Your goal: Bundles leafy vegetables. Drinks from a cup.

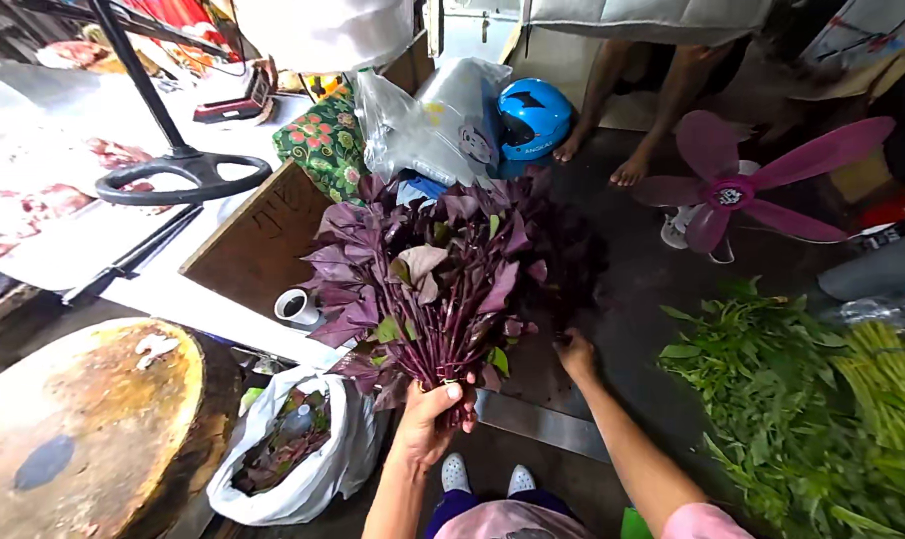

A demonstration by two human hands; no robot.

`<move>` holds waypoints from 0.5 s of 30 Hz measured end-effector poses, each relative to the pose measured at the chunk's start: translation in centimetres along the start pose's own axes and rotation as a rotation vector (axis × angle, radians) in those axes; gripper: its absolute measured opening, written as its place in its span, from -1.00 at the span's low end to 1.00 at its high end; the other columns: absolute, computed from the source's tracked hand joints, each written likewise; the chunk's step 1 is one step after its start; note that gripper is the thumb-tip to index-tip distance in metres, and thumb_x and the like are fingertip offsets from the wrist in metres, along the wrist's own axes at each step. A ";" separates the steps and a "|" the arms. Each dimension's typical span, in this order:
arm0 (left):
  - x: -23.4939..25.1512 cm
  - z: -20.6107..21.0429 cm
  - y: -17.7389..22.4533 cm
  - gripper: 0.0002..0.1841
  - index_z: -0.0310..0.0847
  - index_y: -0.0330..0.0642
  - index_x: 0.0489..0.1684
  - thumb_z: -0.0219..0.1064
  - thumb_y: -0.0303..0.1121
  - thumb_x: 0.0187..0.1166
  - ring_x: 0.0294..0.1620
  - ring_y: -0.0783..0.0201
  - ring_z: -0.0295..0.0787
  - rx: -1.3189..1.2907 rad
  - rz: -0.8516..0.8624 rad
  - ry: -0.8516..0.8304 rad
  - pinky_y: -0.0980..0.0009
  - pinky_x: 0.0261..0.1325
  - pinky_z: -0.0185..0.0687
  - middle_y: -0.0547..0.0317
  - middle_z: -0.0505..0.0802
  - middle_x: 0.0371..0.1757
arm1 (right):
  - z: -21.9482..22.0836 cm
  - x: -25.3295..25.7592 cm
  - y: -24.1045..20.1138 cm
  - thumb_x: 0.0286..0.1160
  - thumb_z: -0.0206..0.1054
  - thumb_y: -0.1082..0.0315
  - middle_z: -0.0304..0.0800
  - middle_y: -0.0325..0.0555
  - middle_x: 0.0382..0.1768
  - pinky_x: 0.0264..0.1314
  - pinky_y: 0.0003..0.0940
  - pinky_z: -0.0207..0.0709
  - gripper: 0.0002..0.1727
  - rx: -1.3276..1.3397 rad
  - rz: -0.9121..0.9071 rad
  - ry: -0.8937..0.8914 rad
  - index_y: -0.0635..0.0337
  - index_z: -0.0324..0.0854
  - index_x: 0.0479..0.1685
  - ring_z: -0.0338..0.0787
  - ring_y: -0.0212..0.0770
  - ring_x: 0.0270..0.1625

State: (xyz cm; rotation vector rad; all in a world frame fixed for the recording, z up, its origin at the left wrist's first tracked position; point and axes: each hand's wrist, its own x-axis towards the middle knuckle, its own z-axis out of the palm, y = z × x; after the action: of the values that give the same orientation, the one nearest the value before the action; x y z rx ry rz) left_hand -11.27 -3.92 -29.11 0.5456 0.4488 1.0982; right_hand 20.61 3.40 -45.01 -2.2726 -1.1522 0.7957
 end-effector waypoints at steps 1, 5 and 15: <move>0.3 0.2 -0.8 -0.55 0.75 -0.24 -0.04 0.74 -0.27 0.13 -0.50 0.20 0.81 0.034 0.003 0.048 0.31 -0.50 0.79 -0.08 0.87 -0.23 | -0.4 0.2 -0.2 0.45 0.49 0.32 0.74 0.36 0.25 0.51 0.26 0.47 -0.45 0.060 0.028 -0.021 0.38 0.55 0.41 0.71 0.29 0.38; 1.8 -1.2 -6.3 -0.44 0.58 -0.37 0.01 0.69 -0.35 0.02 -0.51 0.15 0.81 0.119 -0.025 0.328 0.27 -0.52 0.78 -0.12 0.86 -0.30 | -4.0 -0.3 1.1 0.63 0.36 0.35 0.78 0.25 0.05 0.08 -0.05 0.63 -0.62 0.421 0.051 -0.035 0.44 0.62 0.29 0.75 -0.03 -0.03; 1.3 -5.0 -15.0 -0.54 0.46 -0.44 0.15 0.50 -0.54 0.29 -0.52 0.12 0.80 0.200 -0.230 0.482 0.25 -0.48 0.80 -0.12 0.83 -0.37 | -16.4 -7.7 -2.3 0.64 0.16 0.38 0.79 -0.19 -0.10 -0.30 -0.59 0.57 -0.61 0.760 -0.409 0.067 0.38 0.58 0.35 0.70 -0.42 -0.27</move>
State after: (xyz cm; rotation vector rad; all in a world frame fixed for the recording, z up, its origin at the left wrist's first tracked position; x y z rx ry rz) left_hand -3.12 -7.05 -42.34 0.3869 1.0254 0.9626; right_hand 26.74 -4.14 -29.48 -1.3781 -1.0029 0.8025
